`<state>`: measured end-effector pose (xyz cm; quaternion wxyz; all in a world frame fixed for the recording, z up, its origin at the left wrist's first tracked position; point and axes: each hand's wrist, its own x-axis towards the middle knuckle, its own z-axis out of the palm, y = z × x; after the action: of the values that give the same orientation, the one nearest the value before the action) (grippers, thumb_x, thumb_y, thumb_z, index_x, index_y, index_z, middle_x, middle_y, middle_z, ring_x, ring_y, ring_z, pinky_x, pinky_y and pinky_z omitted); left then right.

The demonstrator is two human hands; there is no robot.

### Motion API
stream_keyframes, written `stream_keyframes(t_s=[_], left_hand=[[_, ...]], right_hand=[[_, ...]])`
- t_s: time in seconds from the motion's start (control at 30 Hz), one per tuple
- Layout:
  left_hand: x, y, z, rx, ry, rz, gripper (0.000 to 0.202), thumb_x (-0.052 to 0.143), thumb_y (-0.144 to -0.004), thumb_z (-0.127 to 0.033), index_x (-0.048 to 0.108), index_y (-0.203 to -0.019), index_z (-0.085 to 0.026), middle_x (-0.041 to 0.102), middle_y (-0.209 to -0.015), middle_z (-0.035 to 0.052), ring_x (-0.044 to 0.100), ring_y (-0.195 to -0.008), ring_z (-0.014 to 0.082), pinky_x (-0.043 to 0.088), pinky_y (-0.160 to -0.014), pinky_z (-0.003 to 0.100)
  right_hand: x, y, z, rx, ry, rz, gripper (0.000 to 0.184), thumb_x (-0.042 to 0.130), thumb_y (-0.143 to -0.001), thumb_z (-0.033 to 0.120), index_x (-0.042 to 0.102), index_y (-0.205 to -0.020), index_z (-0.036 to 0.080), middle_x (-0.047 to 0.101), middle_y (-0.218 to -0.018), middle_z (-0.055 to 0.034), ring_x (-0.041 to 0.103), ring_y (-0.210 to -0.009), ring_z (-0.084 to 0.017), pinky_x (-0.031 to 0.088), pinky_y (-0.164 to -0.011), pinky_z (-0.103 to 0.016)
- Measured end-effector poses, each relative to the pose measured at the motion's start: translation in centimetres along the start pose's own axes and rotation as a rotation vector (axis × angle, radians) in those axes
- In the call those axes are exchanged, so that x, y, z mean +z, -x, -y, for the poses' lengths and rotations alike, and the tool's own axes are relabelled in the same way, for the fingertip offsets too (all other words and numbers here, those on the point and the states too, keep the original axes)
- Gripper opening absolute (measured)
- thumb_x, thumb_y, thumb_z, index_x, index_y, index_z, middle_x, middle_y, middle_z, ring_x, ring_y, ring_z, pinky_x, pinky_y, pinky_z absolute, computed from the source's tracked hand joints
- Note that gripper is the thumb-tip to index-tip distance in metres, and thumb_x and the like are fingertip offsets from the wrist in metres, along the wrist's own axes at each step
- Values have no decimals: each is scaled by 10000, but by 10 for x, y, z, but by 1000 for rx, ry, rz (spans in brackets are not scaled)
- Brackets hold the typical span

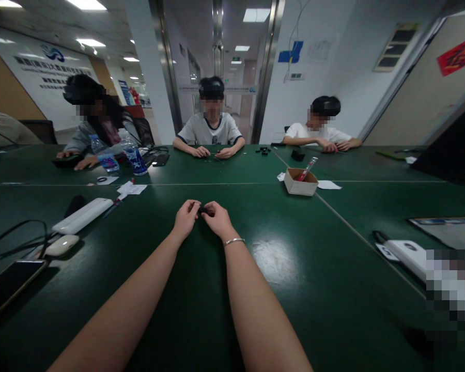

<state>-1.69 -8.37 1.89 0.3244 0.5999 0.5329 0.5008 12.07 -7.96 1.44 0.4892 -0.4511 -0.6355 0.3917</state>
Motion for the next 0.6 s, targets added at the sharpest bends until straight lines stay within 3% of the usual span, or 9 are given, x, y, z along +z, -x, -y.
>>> stream_keyframes(t_s=[0.13, 0.23, 0.3, 0.4, 0.47, 0.53, 0.57, 0.6], left_hand=[[0, 3, -5, 48, -299, -12, 180, 538, -880, -320, 642, -934, -183, 560, -984, 72, 585, -862, 180, 480, -783, 297], [-1, 10, -10, 82, -381, 9, 163, 501, -900, -281, 620, -946, -179, 577, -1015, 79, 605, -902, 186, 482, -833, 311], [-6, 18, -12, 55, -319, 71, 158, 468, -910, -264, 591, -950, -174, 603, -996, 72, 637, -814, 167, 501, -780, 300], [-29, 40, -16, -118, -121, 207, 176, 435, -910, -289, 540, -997, -178, 627, -940, 53, 658, -650, 140, 492, -572, 248], [-57, 63, -20, -223, -48, 248, 211, 447, -892, -335, 519, -1016, -179, 636, -935, 57, 683, -683, 161, 468, -505, 226], [-94, 92, -23, -264, -46, 280, 284, 472, -866, -414, 525, -1022, -183, 645, -1008, 75, 696, -736, 182, 499, -523, 242], [-115, 108, -24, -285, -72, 276, 334, 477, -851, -466, 532, -1026, -186, 654, -1007, 78, 697, -742, 193, 514, -535, 257], [-136, 124, -23, -311, -104, 272, 386, 486, -833, -516, 540, -1031, -188, 665, -985, 77, 698, -750, 206, 530, -553, 273]], right_hand=[[7, 7, 7, -160, 590, 34, 133, 687, -765, 79, 624, -848, 161, 645, -942, -98, 559, -991, -255, 426, -953, -424], [8, 21, 15, -192, 781, 76, 169, 595, -851, 100, 633, -1016, 109, 620, -1098, -159, 502, -1115, -276, 390, -1009, -423], [6, 37, 21, -211, 830, 126, 260, 544, -883, 102, 615, -1132, 90, 583, -1219, -175, 453, -1208, -274, 353, -1062, -419], [-8, 69, 33, -221, 830, 240, 360, 513, -915, 148, 566, -1267, 96, 498, -1369, -169, 380, -1318, -271, 294, -1127, -427], [-32, 93, 47, -212, 796, 362, 413, 500, -934, 210, 524, -1341, 143, 445, -1433, -136, 349, -1358, -271, 293, -1136, -448], [-73, 119, 65, -199, 778, 511, 423, 537, -916, 279, 539, -1338, 250, 470, -1424, -64, 373, -1349, -275, 349, -1105, -468], [-100, 133, 74, -188, 798, 484, 389, 547, -905, 314, 578, -1291, 285, 522, -1372, -44, 365, -1353, -290, 363, -1089, -493], [-130, 148, 83, -179, 837, 372, 382, 543, -900, 355, 590, -1274, 293, 556, -1326, -55, 355, -1356, -307, 369, -1075, -526]])
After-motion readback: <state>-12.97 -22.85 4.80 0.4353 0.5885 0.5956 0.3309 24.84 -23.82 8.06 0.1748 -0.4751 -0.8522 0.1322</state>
